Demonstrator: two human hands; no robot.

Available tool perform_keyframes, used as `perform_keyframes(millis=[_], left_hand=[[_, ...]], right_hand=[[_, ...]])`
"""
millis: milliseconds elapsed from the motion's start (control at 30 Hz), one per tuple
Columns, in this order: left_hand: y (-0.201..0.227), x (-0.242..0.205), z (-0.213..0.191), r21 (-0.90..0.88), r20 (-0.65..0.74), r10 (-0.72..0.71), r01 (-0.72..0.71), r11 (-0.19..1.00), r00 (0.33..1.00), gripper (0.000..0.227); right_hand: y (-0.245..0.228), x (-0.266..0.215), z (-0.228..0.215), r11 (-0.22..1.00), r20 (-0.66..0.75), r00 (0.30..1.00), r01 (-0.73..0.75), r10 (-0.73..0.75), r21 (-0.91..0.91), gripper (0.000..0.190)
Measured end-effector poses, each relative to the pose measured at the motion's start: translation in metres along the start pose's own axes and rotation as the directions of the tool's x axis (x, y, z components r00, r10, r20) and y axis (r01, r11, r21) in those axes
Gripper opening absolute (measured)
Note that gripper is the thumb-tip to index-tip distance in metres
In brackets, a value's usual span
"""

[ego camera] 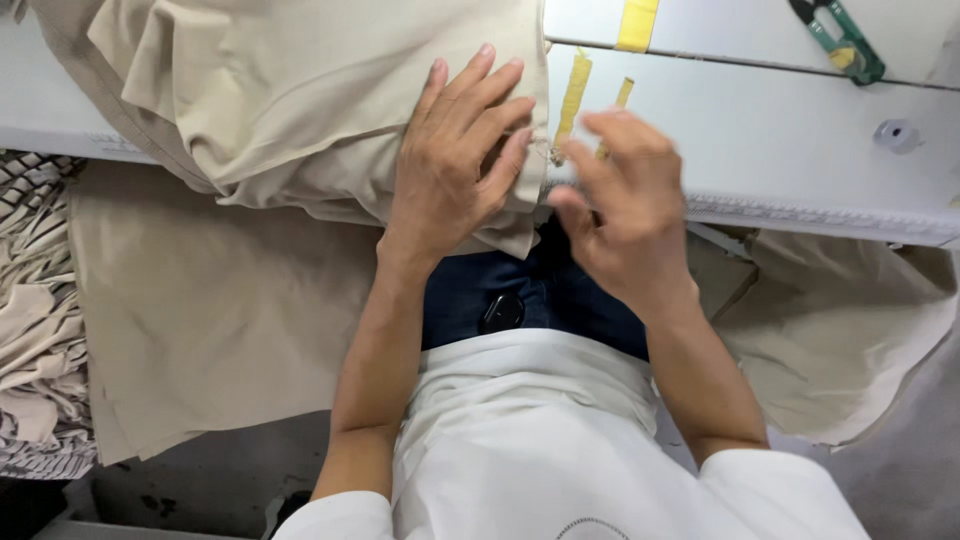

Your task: The person uses a small pair of scissors to trim loose threads and excess fabric from the edges of beige cloth pieces. They repeatedly pick up a piece, cut along the seams, and place it back on the pile.

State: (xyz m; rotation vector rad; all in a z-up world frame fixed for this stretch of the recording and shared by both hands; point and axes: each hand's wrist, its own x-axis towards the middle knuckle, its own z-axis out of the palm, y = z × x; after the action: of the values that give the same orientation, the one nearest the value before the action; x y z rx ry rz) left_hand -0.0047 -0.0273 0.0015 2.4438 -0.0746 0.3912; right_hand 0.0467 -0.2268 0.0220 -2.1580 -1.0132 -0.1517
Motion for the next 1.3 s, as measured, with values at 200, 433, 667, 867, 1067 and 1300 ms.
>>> perform_keyframes(millis=[200, 433, 667, 867, 1067, 1300], left_hand=[[0.001, -0.005, -0.012, 0.008, 0.013, 0.08, -0.08, 0.997, 0.997, 0.009], [0.002, -0.001, -0.003, 0.208, 0.01, 0.131, -0.13, 0.969, 0.991, 0.003], [-0.002, -0.006, 0.009, 0.092, -0.111, 0.06, -0.049, 0.995, 0.992, 0.004], [-0.01, -0.009, 0.014, 0.059, -0.141, 0.062, -0.054, 0.997, 0.988, 0.005], [-0.012, -0.011, 0.015, 0.066, -0.147, 0.078, -0.069, 0.995, 0.986, 0.002], [-0.014, -0.011, 0.009, 0.011, -0.09, 0.082, -0.081, 0.997, 0.993, 0.002]], right_hand=[[-0.005, -0.016, 0.02, 0.961, 0.021, 0.974, 0.226, -0.225, -0.158, 0.052], [-0.016, -0.017, 0.03, 0.974, -0.049, 0.998, 0.034, -0.046, -0.225, 0.013], [-0.021, -0.003, 0.042, 0.948, -0.08, 0.997, -0.047, 0.023, -0.315, 0.006], [-0.022, 0.006, 0.042, 0.933, -0.031, 0.999, -0.034, 0.024, -0.359, 0.001], [-0.013, 0.004, 0.032, 0.914, 0.077, 0.994, 0.101, -0.077, -0.393, 0.006], [-0.009, 0.009, -0.012, 0.943, 0.349, 0.935, -0.171, 0.063, 0.287, 0.011]])
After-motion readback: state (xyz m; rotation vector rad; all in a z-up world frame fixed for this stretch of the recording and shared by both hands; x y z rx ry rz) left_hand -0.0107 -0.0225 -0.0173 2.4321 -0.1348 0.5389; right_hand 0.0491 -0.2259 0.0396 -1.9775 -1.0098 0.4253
